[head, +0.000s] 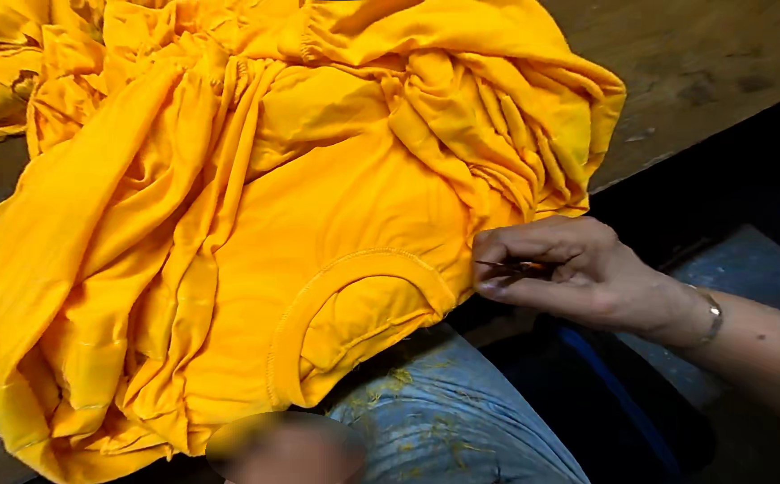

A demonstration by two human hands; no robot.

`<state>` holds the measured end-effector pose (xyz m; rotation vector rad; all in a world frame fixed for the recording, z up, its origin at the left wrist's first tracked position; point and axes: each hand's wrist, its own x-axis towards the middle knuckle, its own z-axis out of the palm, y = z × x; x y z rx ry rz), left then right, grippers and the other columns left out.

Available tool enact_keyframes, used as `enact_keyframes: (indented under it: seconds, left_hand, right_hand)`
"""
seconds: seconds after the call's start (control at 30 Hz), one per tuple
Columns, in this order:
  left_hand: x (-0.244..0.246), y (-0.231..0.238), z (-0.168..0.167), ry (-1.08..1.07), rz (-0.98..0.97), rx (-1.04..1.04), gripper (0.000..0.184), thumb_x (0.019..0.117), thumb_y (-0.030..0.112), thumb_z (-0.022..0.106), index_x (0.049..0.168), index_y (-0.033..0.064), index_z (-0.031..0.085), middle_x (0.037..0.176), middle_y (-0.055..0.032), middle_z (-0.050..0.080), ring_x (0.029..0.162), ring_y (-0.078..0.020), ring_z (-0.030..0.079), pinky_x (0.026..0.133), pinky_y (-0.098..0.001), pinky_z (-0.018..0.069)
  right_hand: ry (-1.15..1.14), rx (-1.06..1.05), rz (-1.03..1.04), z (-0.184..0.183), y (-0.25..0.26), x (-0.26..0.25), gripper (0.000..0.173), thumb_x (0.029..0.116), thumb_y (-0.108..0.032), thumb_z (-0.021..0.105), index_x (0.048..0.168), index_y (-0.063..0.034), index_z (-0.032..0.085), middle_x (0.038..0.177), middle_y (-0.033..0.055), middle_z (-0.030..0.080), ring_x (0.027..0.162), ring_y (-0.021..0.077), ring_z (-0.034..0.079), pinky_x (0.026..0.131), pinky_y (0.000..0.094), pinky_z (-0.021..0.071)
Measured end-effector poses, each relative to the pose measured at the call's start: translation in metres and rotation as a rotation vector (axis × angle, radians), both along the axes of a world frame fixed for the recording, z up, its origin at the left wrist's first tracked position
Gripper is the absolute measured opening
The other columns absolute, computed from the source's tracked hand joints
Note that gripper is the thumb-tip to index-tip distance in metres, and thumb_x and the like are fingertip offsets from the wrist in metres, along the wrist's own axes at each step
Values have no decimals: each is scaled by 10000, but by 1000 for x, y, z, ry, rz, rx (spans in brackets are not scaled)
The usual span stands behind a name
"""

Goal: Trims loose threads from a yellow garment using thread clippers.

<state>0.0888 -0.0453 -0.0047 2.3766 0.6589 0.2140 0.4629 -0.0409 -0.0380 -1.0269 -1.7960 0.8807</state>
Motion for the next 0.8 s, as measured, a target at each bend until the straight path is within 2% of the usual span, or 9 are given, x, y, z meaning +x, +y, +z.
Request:
enact_keyframes:
  seconds: [0.13,0.23,0.3,0.4,0.47,0.53,0.57,0.7,0.8]
  left_hand:
    - [71,18,-24,-239,176,134,370,1013,332,636,1275,73,668,1156,-69,702,1074,-176,657,890,-361,569]
    - [120,25,-45,-257,153,215,457,993,309,643,1390,85,602,1209,-51,670,1111,-187,631,910,-379,561]
    - [141,24,-52,-243,154,296,427,970,258,639,1371,112,642,1128,-54,658,1051,-207,622,862,-379,552]
    - [146,26,-54,-344,203,315,196,955,155,651,1103,137,779,983,-6,672,953,-160,617,801,-327,538]
    - [139,32,-44,-444,233,197,181,938,82,655,1033,132,801,984,22,713,958,-113,651,811,-294,562]
    - [132,41,-30,-540,228,2,185,938,14,658,1049,76,792,1010,-2,734,916,-102,706,784,-266,627]
    - [129,45,-23,-583,222,-89,192,934,-13,655,1059,48,787,1017,-22,735,892,-117,714,759,-265,637]
    - [124,48,-14,-605,254,-267,222,955,17,648,1137,41,774,1070,-45,739,922,-152,716,770,-272,632]
    - [122,46,-19,-582,245,-337,234,965,32,635,1154,46,773,1078,-56,745,958,-164,717,803,-280,628]
  right_hand:
    - [497,-97,-10,16,-25,-8,229,1061,-173,551,989,-28,713,816,32,659,598,42,550,508,164,464]
    - [657,-49,-195,20,-37,-13,263,1073,-212,515,964,-60,700,789,17,629,555,40,499,472,164,411]
    - [694,-50,-324,11,-46,-14,244,1065,-220,526,959,-76,692,769,7,604,523,38,470,450,164,394]
    - [613,-112,-456,-14,-61,-20,190,1045,-214,573,968,-95,699,739,0,582,499,24,450,432,153,393]
    - [420,-114,-478,-30,-70,-22,116,1003,-210,638,997,-119,709,786,-13,628,557,31,516,482,167,452]
    - [258,-106,-485,-34,-72,-27,100,970,-222,659,977,-135,709,761,-53,631,581,17,548,508,156,477]
    - [237,-117,-493,-33,-70,-29,105,960,-237,670,976,-140,707,726,-65,613,564,12,535,492,148,458]
    - [408,-240,-491,-29,-54,-36,271,882,-297,769,1070,-113,703,633,-21,545,486,50,476,436,172,424]
    - [460,-235,-468,-24,-42,-47,167,907,-210,775,962,-80,684,605,-10,526,463,47,425,413,162,363]
